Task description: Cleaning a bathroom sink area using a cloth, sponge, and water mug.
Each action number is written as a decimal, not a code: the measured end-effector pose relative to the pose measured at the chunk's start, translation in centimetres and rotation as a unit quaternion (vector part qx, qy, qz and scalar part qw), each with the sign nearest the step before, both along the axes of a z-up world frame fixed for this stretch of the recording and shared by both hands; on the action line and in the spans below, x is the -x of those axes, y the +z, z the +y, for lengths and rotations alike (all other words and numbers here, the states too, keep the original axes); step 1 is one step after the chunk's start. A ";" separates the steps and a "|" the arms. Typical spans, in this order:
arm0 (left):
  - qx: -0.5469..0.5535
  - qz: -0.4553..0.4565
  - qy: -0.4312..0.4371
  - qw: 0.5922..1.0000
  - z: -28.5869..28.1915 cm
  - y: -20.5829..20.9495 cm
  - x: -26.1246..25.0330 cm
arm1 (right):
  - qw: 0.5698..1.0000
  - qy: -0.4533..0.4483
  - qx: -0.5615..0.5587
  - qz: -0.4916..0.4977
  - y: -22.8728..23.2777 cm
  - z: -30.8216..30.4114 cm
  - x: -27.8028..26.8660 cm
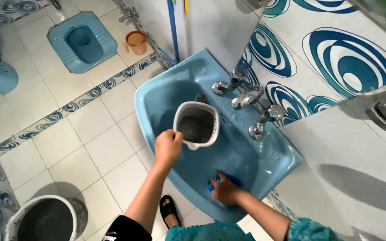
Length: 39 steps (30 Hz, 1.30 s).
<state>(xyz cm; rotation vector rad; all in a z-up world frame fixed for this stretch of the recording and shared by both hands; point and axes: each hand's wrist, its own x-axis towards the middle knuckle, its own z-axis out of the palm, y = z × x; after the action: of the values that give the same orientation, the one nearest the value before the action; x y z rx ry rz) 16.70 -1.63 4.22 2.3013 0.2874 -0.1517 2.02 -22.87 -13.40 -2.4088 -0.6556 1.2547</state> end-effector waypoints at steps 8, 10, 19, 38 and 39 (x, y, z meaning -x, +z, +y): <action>-0.012 0.031 0.031 0.999 1.5 -7.5 -3.5 | 0.936 -0.276 -0.155 -0.157 -10.7 5.9 -2.1; -0.026 0.023 0.067 0.997 1.6 -11.2 -4.7 | 0.944 -0.261 -0.199 -0.039 -2.3 7.1 -3.6; 0.051 0.004 0.061 0.997 -0.3 -16.3 -4.9 | 0.964 -0.207 0.142 -0.092 -1.6 0.6 -5.6; -0.208 -0.226 -0.130 0.943 2.3 -5.6 4.2 | 0.933 -0.262 -0.037 -0.244 -9.1 0.5 -4.4; -0.215 -0.227 -0.128 0.941 2.3 -5.2 4.5 | 0.952 -0.230 -0.092 -0.179 -8.6 2.0 -2.6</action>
<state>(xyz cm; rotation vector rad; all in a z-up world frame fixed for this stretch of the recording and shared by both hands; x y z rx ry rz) 12.16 0.63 -1.02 2.7124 -0.2418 0.3451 4.66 -20.91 -22.01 -2.4513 -0.2546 0.5523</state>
